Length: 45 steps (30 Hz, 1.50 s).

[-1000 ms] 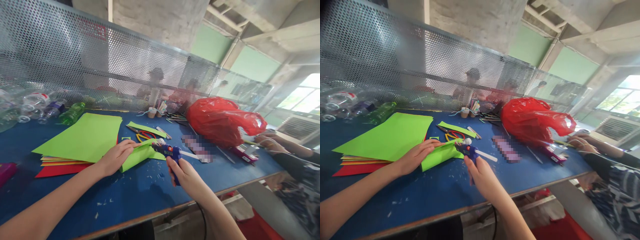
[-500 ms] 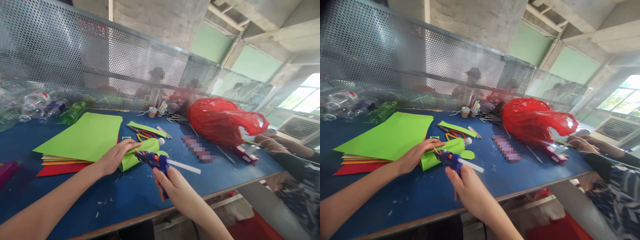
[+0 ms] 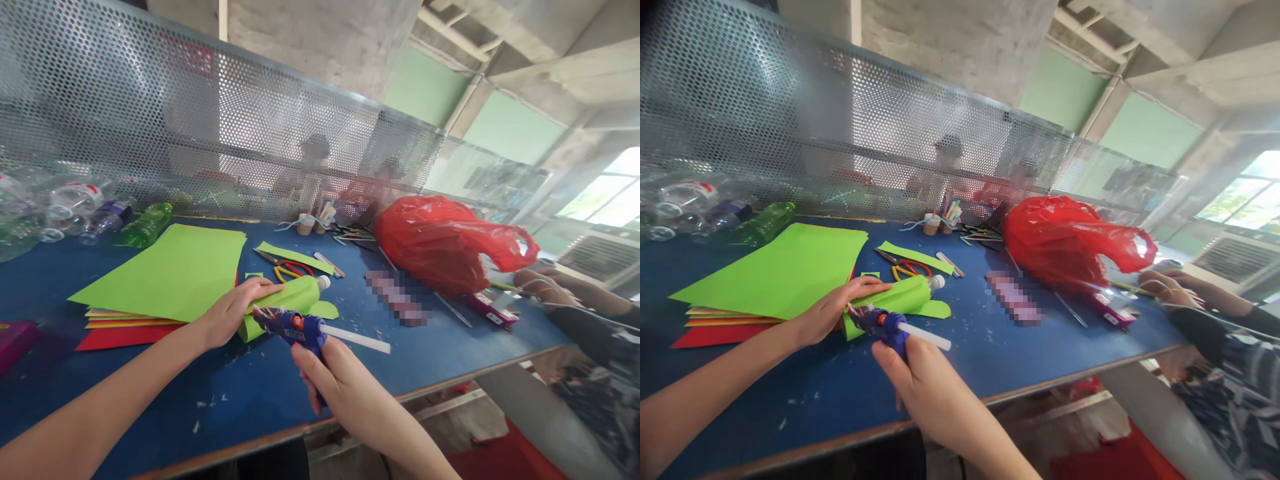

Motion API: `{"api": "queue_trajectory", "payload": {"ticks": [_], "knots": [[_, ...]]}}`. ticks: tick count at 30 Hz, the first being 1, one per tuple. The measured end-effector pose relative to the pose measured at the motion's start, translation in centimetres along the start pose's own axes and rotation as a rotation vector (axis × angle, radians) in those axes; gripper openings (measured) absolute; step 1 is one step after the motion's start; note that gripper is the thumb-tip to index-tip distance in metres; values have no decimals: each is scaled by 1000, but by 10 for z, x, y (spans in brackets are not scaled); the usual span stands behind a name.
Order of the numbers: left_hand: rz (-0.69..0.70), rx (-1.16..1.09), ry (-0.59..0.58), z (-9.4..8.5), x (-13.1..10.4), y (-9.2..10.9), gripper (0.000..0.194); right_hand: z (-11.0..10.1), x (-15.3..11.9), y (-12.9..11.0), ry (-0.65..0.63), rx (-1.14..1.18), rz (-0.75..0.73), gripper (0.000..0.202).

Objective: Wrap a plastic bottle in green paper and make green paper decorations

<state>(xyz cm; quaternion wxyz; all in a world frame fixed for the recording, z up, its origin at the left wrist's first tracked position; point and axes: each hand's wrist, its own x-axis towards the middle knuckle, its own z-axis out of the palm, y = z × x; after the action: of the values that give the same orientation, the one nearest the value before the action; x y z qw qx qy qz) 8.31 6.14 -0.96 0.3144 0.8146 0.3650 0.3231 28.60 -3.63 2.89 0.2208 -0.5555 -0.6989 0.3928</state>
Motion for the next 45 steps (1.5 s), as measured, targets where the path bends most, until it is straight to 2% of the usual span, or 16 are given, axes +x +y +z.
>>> {"api": "queue_trajectory", "payload": {"ticks": [7, 15, 19, 24, 26, 27, 28, 31, 34, 39, 43, 45], "knots": [[46, -7, 4, 1, 0, -5, 54, 1, -1, -4, -8, -4, -11, 45], [-20, -24, 3, 0, 1, -1, 57, -9, 3, 12, 103, -1, 47, 46], [-48, -17, -18, 0, 0, -2, 59, -21, 4, 21, 137, 100, 89, 45], [-31, 57, -11, -2, 2, 2, 53, -51, -10, 34, 20, 192, 76, 49], [-41, 65, -22, -3, 3, 4, 49, -66, -13, 47, 45, 141, 42, 52], [-53, 61, -32, -4, 4, 6, 48, -73, -12, 56, 106, 88, 25, 53], [-69, 55, -42, -5, 5, 7, 48, -80, -9, 65, 187, -6, 19, 50], [-104, 38, -72, -7, 6, 8, 47, -93, 6, 95, 533, -334, -69, 38], [-126, 14, -96, -10, 7, 6, 46, -98, 24, 120, 579, -506, -92, 29], [-171, 1, -152, -13, 8, 6, 46, -104, 41, 141, 520, -644, -60, 31], [-132, 25, -159, -11, 9, 5, 48, -112, 39, 136, 394, -666, -92, 41], [-98, 55, -162, -9, 9, 4, 49, -112, 39, 123, 435, -670, -132, 44]]}}
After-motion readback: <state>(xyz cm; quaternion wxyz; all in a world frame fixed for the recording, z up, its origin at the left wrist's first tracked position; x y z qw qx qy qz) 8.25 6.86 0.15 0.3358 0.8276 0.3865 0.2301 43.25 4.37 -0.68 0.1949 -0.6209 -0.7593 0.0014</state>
